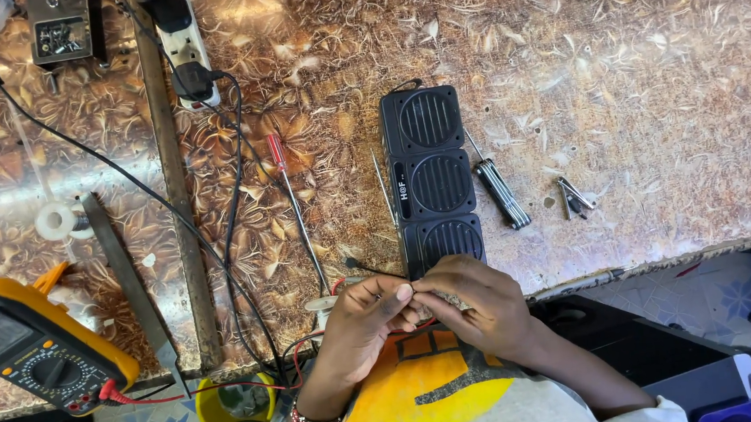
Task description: The person uses a multi-tool to unscrew and remove the casing of a black electronic device on a workbench. They manipulate wires and components inside the device while a multimeter is visible nearby. The person continues to work on the device's internal connections throughout the clip.
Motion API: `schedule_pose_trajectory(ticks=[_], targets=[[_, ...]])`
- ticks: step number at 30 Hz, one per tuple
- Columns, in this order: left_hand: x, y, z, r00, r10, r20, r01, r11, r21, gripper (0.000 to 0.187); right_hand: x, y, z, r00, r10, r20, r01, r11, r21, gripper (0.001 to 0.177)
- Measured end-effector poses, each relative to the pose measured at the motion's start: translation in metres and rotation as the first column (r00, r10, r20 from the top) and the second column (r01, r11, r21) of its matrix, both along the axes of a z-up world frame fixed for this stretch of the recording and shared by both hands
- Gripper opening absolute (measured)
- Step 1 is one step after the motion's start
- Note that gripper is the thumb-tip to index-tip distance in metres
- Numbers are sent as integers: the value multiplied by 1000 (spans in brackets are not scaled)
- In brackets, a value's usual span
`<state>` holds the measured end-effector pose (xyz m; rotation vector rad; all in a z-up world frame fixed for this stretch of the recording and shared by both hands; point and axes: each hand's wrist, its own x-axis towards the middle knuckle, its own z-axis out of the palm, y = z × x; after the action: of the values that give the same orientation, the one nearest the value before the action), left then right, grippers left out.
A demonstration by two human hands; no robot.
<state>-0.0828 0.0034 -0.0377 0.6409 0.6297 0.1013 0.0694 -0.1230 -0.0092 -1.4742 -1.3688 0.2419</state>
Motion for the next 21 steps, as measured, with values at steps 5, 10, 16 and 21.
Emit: schedule_pose_trajectory(ticks=[5,10,16,21], targets=[[-1,-2,3,999,10,38,-12,999,36,18,2,-3,-3,999,48,-25,-49,998,-29,21],[0,-13,-4,996,11,-94,8,980,198,23,10,-7,-10,997,21,-68,-19,999,25,15],[5,-2,38,964,39,-261,125,805,580,18,21,-6,-2,936,-76,343,132,981,-144,10],[5,-5,24,947,18,-320,232,651,723,16,18,3,6,887,-31,461,120,979,-166,7]])
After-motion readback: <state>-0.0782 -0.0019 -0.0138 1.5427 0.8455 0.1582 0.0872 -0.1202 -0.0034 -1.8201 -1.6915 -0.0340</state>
